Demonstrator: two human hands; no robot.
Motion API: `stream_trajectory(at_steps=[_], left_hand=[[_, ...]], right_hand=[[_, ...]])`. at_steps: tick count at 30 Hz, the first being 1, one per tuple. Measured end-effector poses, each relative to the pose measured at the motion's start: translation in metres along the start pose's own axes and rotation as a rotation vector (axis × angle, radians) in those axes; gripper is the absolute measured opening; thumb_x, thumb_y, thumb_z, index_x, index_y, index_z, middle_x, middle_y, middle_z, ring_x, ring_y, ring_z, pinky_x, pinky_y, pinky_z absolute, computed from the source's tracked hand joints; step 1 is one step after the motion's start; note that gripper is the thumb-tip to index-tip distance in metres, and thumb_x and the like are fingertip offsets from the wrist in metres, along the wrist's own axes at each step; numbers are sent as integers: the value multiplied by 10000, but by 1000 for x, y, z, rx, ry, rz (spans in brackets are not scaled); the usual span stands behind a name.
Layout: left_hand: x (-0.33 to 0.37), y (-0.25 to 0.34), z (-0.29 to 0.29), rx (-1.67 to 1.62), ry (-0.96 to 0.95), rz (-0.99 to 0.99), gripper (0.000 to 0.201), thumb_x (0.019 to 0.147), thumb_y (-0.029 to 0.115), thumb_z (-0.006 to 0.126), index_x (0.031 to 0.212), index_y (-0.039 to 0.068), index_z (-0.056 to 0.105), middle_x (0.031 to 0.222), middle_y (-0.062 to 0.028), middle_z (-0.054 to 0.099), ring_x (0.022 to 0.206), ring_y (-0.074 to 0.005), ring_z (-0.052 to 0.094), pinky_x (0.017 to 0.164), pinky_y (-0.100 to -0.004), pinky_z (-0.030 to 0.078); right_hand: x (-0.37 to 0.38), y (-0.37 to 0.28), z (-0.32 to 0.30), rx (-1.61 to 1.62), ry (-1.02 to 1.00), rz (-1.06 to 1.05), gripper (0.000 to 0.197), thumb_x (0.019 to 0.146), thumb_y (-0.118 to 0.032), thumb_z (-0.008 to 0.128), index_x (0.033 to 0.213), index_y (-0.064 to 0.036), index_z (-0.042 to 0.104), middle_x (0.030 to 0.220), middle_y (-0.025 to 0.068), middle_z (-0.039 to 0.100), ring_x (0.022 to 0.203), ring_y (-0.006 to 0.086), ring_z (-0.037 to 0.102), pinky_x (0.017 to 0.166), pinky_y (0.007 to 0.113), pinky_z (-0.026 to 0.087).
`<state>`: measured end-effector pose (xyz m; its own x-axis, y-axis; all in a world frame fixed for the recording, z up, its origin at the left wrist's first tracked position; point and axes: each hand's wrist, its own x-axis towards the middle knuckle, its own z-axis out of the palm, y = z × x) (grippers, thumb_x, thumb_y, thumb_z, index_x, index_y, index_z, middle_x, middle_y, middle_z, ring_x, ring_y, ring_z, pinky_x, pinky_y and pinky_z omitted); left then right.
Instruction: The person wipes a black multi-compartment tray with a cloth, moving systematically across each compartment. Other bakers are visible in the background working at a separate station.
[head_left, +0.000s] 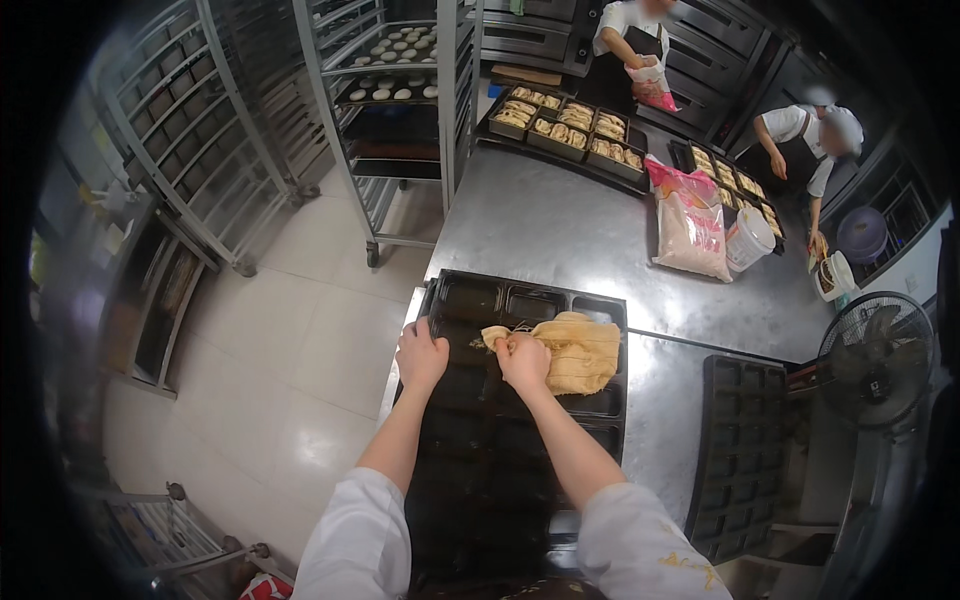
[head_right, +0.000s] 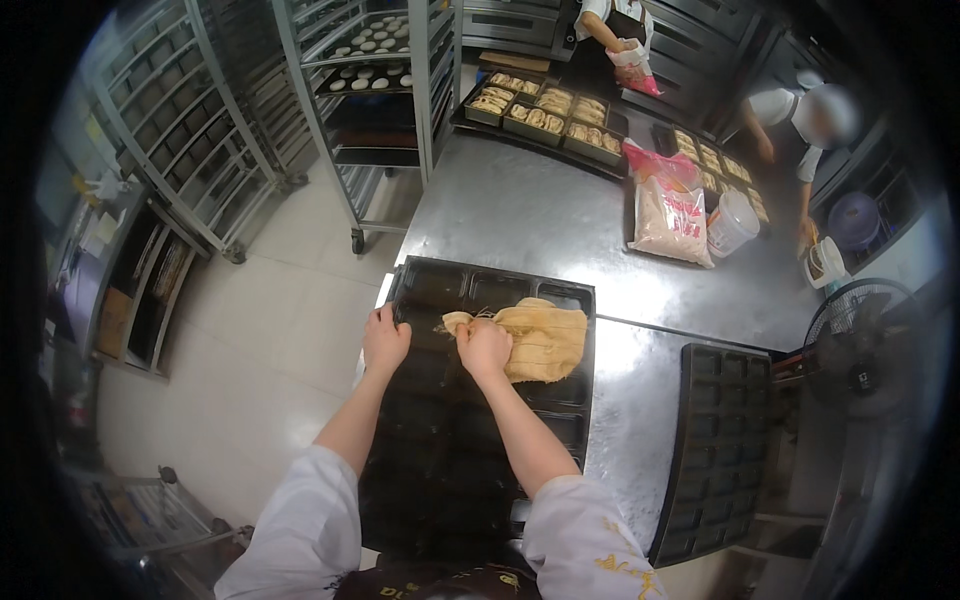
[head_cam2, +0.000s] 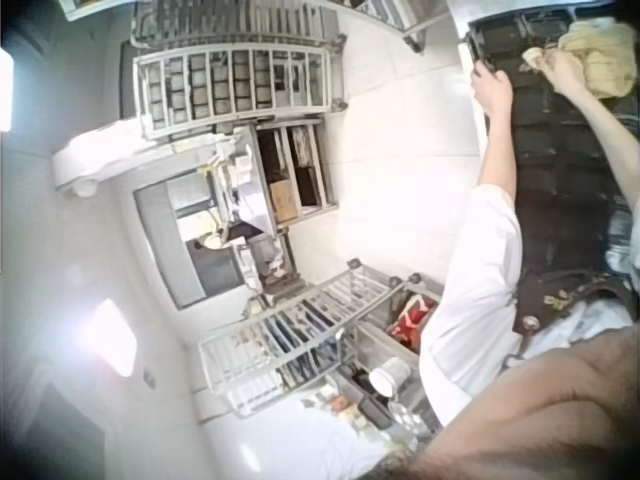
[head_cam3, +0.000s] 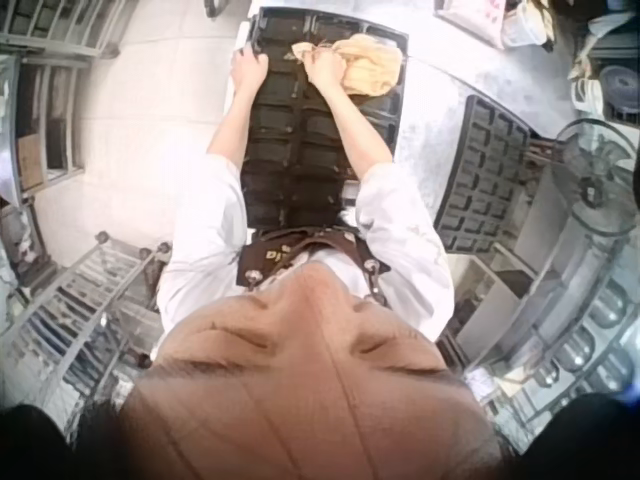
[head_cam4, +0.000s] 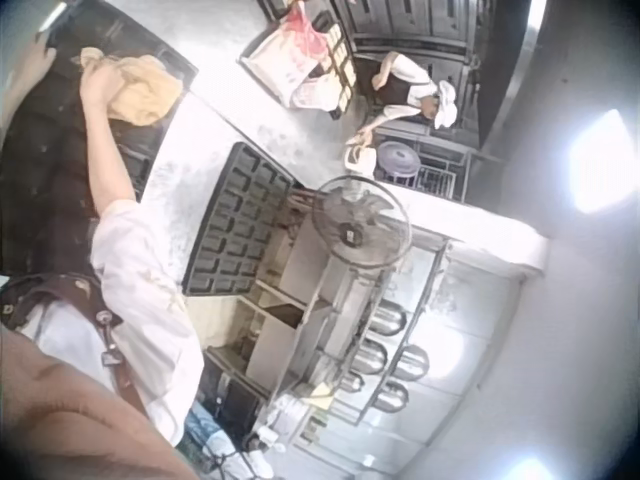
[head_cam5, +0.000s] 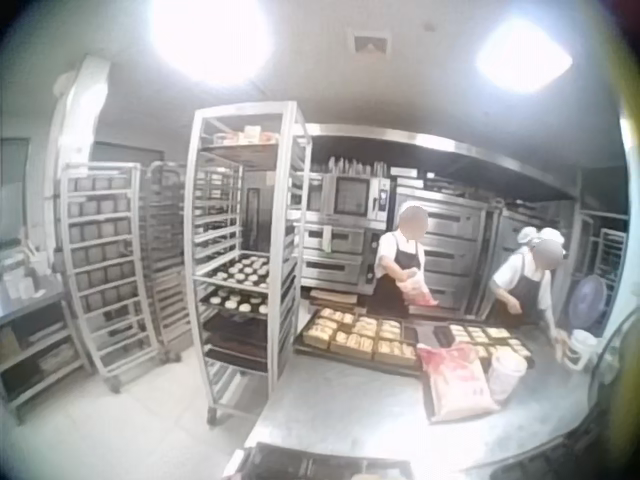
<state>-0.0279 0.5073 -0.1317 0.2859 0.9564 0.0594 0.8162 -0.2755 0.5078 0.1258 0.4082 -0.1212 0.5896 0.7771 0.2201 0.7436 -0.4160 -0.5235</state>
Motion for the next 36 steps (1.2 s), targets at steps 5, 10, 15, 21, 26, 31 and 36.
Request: stream_trajectory(at_steps=[5,10,15,21,26,31,36], left_hand=[[3,-6,10,7,36,47,459,777,237,508,1213,100,457,1168,-171,492,1033,-374,505,826,-511,452],[6,-12,13,-54,52,67,457,772,237,508,1206,102,462,1150,-184,500,1009,-388,510,802,-526,455],[7,-2,15,-44,54,73,450,774,232,505,1199,91,462,1142,-188,503,995,-392,513,806,-520,455],[9,-14,13,-17,76,62,445,780,228,497,1200,83,462,1142,-191,504,1001,-390,510,817,-502,452],[6,-10,12,-15,55,48,444,780,237,497,1196,84,468,1147,-190,505,1013,-384,506,830,-504,444],[7,-9,7,-22,33,49,460,775,246,503,1204,83,475,1148,-192,504,1020,-390,502,833,-516,440],[5,-17,13,-66,100,87,468,766,235,519,1204,79,473,1137,-193,507,1023,-391,502,835,-514,442]], right_hand=[[18,22,-49,-2,-454,-325,221,785,-265,580,814,-67,675,867,135,661,833,339,623,722,440,482],[44,50,-186,-481,-1006,-225,413,732,-429,658,951,-79,678,868,81,670,792,226,641,706,404,499],[11,168,-265,-166,218,65,280,788,-266,645,786,13,669,799,161,646,643,282,641,593,362,501],[-10,217,-212,198,87,462,265,833,-235,628,859,29,644,829,170,643,744,250,631,668,326,482],[-1,95,-156,585,58,225,225,830,-211,640,839,13,649,864,139,648,773,234,622,689,311,487],[11,18,-46,583,145,11,236,824,-246,621,833,-12,650,846,154,634,803,298,618,707,391,479],[-11,-3,-6,-23,56,2,281,825,-319,596,924,-72,686,900,88,628,909,290,540,844,422,368]])
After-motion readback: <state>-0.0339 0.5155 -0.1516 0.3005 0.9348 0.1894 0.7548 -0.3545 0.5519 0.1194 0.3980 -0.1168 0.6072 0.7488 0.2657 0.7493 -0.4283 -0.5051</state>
